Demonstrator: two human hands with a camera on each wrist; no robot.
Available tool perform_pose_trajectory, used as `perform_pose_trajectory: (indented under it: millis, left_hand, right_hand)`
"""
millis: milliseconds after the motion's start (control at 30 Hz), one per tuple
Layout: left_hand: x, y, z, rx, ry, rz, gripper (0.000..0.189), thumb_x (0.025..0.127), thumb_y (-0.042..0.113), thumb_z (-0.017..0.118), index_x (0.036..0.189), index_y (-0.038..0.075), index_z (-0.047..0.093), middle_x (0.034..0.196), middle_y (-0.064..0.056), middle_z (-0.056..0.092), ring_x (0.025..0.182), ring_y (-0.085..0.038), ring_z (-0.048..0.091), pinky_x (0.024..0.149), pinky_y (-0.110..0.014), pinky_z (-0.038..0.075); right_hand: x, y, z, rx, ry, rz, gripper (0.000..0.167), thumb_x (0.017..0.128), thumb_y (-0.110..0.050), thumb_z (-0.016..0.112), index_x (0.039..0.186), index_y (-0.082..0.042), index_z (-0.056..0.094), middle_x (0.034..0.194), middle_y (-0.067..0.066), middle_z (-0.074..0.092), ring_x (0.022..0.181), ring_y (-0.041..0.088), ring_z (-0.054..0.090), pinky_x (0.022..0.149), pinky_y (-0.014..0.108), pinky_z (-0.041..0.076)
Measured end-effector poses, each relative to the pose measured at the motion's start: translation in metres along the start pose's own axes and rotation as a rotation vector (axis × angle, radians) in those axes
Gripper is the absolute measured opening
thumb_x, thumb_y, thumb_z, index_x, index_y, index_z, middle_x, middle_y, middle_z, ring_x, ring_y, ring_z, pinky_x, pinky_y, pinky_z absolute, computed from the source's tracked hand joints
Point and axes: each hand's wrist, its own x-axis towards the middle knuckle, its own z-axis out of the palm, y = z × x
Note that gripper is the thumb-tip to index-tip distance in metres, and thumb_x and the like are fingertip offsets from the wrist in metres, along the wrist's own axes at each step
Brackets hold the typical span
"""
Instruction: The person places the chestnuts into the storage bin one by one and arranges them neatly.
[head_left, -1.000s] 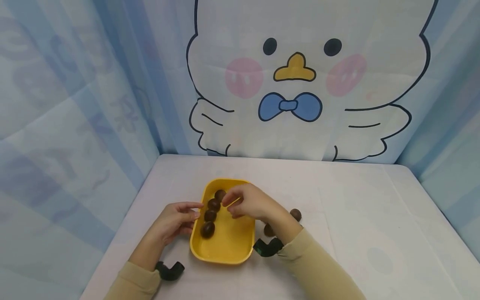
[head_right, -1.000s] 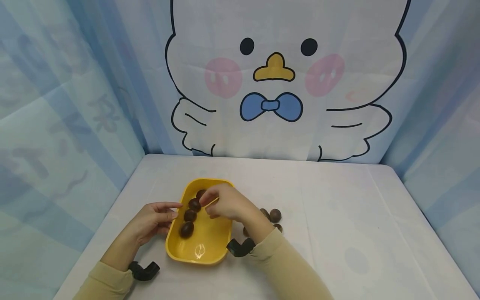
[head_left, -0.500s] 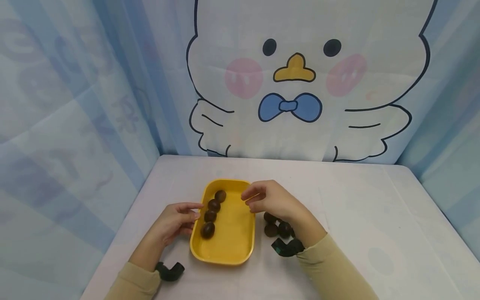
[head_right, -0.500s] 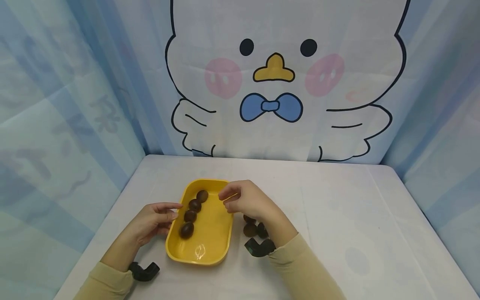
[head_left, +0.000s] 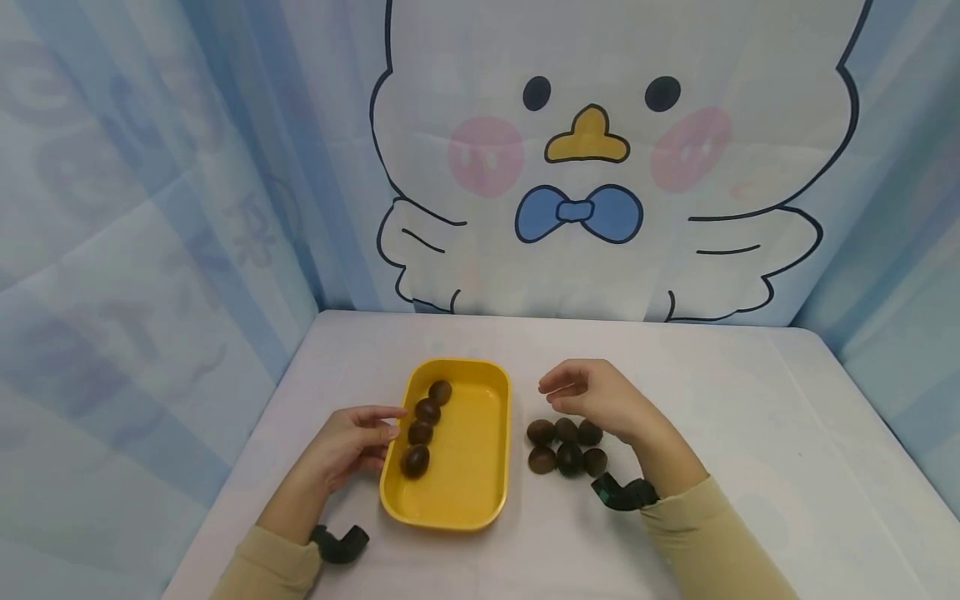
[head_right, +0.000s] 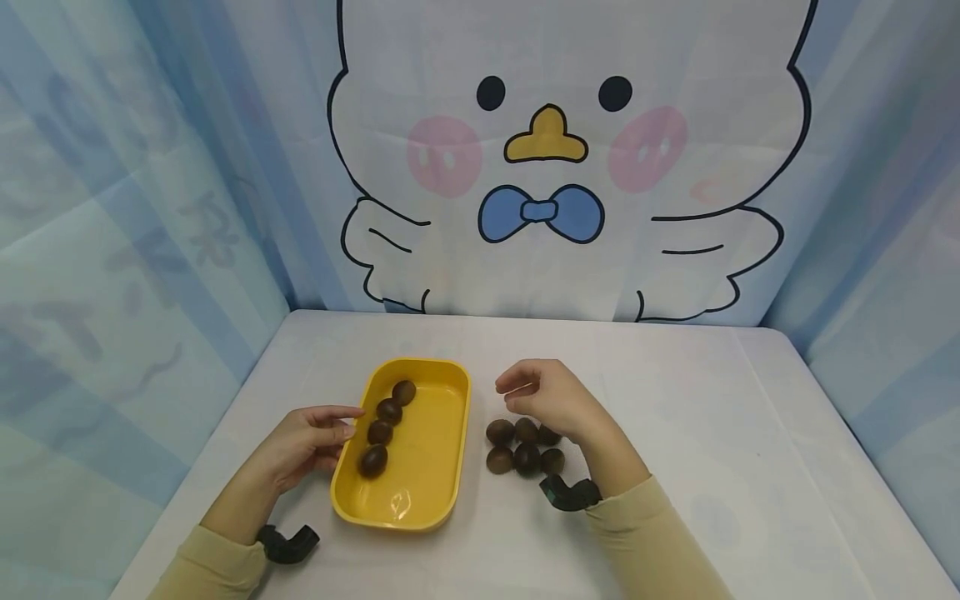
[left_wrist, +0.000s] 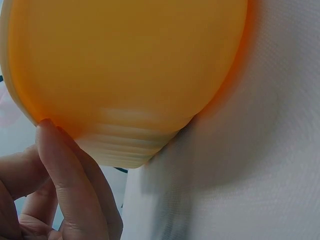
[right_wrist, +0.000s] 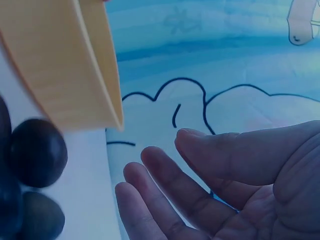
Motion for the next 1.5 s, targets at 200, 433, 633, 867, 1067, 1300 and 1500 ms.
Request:
perform_pose_trajectory:
  millis: [200,433,633,867,1067,1300,1500]
  left_hand:
    - [0.001,-0.001,0.000,-0.010,-0.002,-0.004,0.045,0.098,0.015,0.077,0.142,0.006,0.070,0.090,-0.005,0.072,0.067,-0.018,0.068,0.061,-0.025,0.062]
    - [0.000,0.000,0.000,-0.006,0.003,-0.005,0.045,0.098,0.015,0.077,0.142,0.006,0.070,0.091,-0.005,0.072,0.068,-0.018,0.068,0.062,-0.025,0.062]
    - [0.000,0.000,0.000,-0.004,0.004,-0.009,0.045,0.099,0.015,0.077,0.142,0.007,0.070,0.092,-0.006,0.072,0.068,-0.019,0.067,0.062,-0.025,0.062]
    - [0.001,0.000,0.000,-0.001,0.013,-0.017,0.044,0.099,0.015,0.077,0.142,0.008,0.070,0.093,-0.006,0.072,0.068,-0.019,0.067,0.062,-0.025,0.062]
    - [0.000,0.000,0.000,0.003,0.016,-0.016,0.045,0.099,0.015,0.077,0.142,0.008,0.070,0.093,-0.006,0.072,0.068,-0.020,0.067,0.063,-0.026,0.062]
    - [0.000,0.000,0.000,-0.007,0.005,-0.006,0.045,0.099,0.015,0.077,0.142,0.007,0.069,0.093,-0.006,0.072,0.068,-0.019,0.068,0.062,-0.025,0.062]
    - [0.000,-0.001,0.000,-0.001,0.007,-0.011,0.045,0.099,0.016,0.077,0.142,0.008,0.070,0.095,-0.007,0.073,0.068,-0.019,0.068,0.062,-0.025,0.062]
  right_hand:
    - [-0.005,0.018,-0.009,-0.018,0.025,0.017,0.026,0.100,-0.009,0.070,0.125,-0.006,0.075,0.130,0.018,0.075,0.113,0.023,0.073,0.102,0.048,0.062]
    - [-0.010,0.035,-0.014,-0.032,0.051,0.034,0.026,0.098,-0.006,0.071,0.124,-0.004,0.074,0.129,0.018,0.076,0.111,0.024,0.073,0.097,0.045,0.061]
    - [-0.019,0.046,-0.018,-0.011,0.048,0.009,0.029,0.096,-0.004,0.073,0.125,0.001,0.073,0.124,0.020,0.076,0.106,0.023,0.074,0.091,0.036,0.061]
    - [-0.029,0.057,-0.020,0.019,0.031,0.025,0.030,0.095,-0.002,0.073,0.124,0.005,0.071,0.117,0.018,0.078,0.101,0.019,0.073,0.085,0.027,0.060]
    - [-0.036,0.059,-0.019,0.012,0.027,0.054,0.025,0.094,-0.001,0.073,0.120,0.001,0.073,0.115,0.015,0.078,0.100,0.020,0.071,0.083,0.027,0.060]
    - [-0.042,0.063,-0.015,0.018,-0.026,0.053,0.026,0.092,0.000,0.075,0.118,-0.001,0.075,0.113,0.013,0.078,0.102,0.021,0.071,0.083,0.027,0.058]
    - [-0.046,0.066,-0.012,0.042,-0.075,0.042,0.028,0.090,0.003,0.076,0.118,0.003,0.073,0.112,0.016,0.078,0.102,0.021,0.071,0.080,0.025,0.059]
